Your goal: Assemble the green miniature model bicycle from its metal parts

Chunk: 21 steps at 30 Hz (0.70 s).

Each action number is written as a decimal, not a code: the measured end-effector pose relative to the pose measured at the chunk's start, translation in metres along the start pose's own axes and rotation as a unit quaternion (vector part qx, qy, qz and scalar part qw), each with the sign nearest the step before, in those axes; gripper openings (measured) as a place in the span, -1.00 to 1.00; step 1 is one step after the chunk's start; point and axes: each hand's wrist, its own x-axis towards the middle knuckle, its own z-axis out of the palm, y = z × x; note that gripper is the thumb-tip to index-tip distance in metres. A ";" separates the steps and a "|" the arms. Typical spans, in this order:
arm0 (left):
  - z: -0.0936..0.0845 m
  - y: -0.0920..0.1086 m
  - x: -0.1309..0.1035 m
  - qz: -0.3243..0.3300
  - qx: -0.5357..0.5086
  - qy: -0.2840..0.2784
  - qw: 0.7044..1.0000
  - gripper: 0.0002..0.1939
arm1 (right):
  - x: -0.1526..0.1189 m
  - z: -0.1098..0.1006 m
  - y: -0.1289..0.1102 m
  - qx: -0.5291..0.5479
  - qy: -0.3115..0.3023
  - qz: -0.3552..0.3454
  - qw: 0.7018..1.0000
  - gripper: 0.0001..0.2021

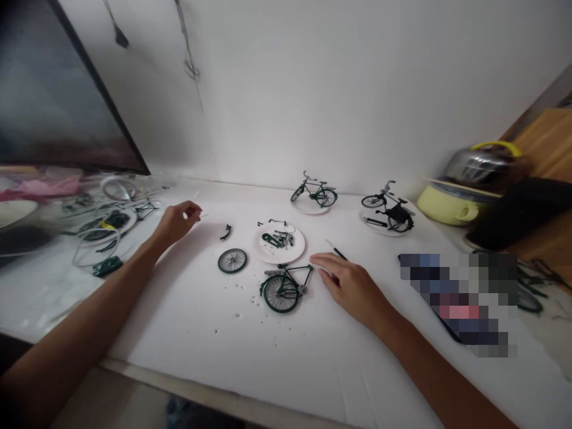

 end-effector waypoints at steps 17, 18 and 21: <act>0.015 -0.024 -0.001 -0.064 0.047 -0.024 0.997 -0.73 | -0.004 0.002 -0.010 -0.101 0.004 -0.060 0.993 -0.84; 0.015 -0.025 0.001 -0.062 0.052 -0.019 0.997 -0.73 | -0.002 0.001 -0.010 -0.111 0.004 -0.066 0.992 -0.84; 0.016 -0.028 0.008 -0.053 0.062 -0.007 0.997 -0.73 | 0.011 -0.006 -0.011 -0.145 0.000 -0.086 0.986 -0.81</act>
